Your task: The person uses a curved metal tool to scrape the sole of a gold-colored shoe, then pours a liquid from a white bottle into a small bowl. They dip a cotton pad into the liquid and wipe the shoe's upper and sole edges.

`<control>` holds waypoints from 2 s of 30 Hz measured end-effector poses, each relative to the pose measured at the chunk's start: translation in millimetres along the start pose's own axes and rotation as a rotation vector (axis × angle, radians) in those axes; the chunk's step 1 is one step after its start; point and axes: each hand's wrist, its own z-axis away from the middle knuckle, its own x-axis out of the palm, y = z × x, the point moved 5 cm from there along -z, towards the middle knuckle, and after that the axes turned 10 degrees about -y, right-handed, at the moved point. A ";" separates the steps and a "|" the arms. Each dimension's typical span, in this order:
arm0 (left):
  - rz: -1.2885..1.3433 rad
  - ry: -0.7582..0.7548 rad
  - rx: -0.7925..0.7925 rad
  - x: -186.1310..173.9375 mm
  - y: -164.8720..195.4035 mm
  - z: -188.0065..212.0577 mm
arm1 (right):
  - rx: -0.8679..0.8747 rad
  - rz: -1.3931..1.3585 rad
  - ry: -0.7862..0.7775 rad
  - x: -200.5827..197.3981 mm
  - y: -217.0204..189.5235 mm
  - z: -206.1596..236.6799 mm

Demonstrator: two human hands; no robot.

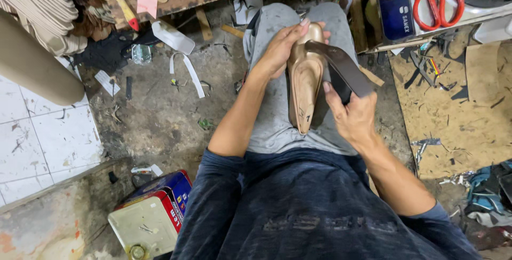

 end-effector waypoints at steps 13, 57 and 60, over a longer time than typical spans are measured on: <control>-0.065 0.023 -0.050 6.9 3.8 4.9 | 0.093 0.273 -0.190 8.7 -9.4 -2.3; -0.056 0.041 -0.013 4.2 1.6 1.1 | 0.036 -0.338 0.127 10.6 35.8 21.3; -0.027 0.030 0.018 6.7 1.9 0.9 | 0.183 -0.317 0.074 16.8 45.1 21.9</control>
